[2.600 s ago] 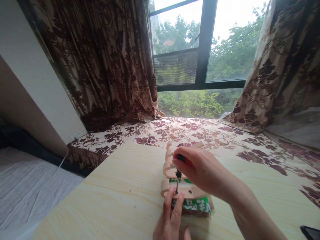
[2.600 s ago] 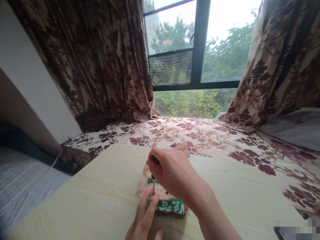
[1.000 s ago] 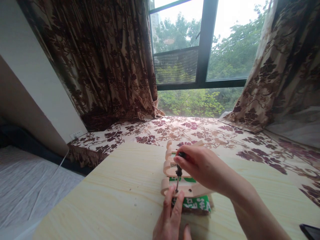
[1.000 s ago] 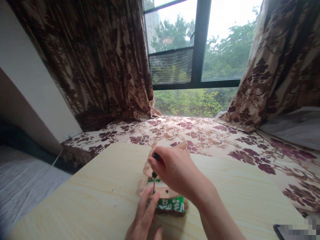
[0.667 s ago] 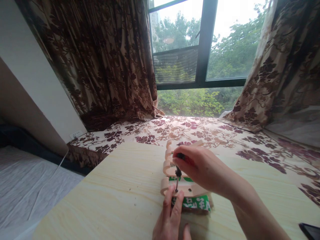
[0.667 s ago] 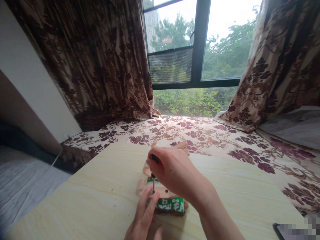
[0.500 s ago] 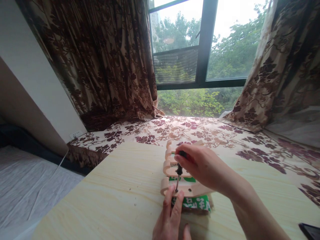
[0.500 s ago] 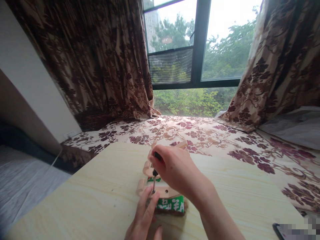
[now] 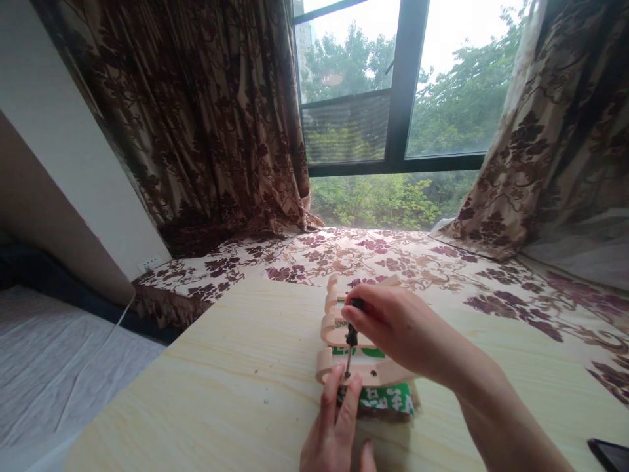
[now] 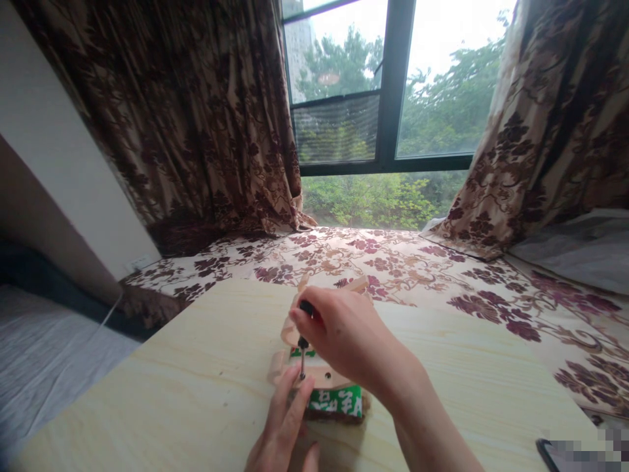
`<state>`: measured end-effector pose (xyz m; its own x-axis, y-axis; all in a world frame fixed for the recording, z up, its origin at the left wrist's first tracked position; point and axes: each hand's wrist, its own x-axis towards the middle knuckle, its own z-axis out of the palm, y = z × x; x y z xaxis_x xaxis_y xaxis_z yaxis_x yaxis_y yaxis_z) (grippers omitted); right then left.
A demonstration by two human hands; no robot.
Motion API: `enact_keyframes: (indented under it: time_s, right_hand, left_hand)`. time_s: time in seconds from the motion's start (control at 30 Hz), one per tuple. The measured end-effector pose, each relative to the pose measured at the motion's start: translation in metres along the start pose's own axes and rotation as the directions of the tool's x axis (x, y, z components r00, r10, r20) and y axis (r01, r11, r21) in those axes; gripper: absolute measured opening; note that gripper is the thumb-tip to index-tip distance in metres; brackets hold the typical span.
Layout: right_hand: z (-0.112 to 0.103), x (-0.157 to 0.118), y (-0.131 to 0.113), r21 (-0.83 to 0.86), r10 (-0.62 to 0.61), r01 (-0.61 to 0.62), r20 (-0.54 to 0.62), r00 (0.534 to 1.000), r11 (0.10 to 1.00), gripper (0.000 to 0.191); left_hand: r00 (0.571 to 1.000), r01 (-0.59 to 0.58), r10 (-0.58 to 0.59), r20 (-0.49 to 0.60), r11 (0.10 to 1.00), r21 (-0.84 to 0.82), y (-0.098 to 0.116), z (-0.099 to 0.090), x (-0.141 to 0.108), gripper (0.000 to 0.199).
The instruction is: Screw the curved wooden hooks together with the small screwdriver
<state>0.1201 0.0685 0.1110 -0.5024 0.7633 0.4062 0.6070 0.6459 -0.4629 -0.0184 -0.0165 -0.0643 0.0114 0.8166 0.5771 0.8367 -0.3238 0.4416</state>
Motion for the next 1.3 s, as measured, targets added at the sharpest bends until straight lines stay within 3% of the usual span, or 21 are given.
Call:
enact_keyframes:
  time_s: [0.2,0.43,0.63,0.9,1.17,1.3]
  right_hand:
    - [-0.0014,-0.0029,-0.0027,0.034,-0.045,0.044,0.029,0.999,0.998,0.013]
    - [-0.0007,-0.0005,-0.0005,-0.034,0.021,-0.021,-0.007,1.000,0.999,0.016]
    - [-0.0035,-0.0031,-0.0064,0.086,-0.032,0.026,0.069,0.997,0.996,0.017]
    - [-0.0007,-0.0003,-0.0011,0.012,-0.001,0.001,0.007,1.000,1.000,0.021]
    - [0.0001,-0.0028,-0.0044,0.094,-0.044,0.038,0.055,0.998,0.995,0.012]
    - [0.0032,-0.0010,0.0006,0.036,-0.002,0.001,0.014,1.000,0.999,0.014]
  left_hand:
    - [1.000,-0.024,0.024,-0.004,1.000,0.001,-0.0018,-0.0003,-0.0006,0.084]
    - [0.999,-0.031,0.031,-0.018,1.000,0.004,-0.0020,0.0010,-0.0003,0.085]
    - [0.999,-0.034,0.034,-0.035,0.999,-0.002,0.0000,0.0004,-0.0004,0.084]
    - [0.998,-0.039,0.038,-0.041,0.999,-0.038,-0.0007,0.0017,-0.0004,0.084]
    - [0.996,-0.074,0.074,-0.051,0.997,-0.008,-0.0020,0.0004,0.0000,0.082]
    - [0.995,-0.076,0.076,-0.060,0.997,0.001,-0.0020,0.0003,0.0000,0.082]
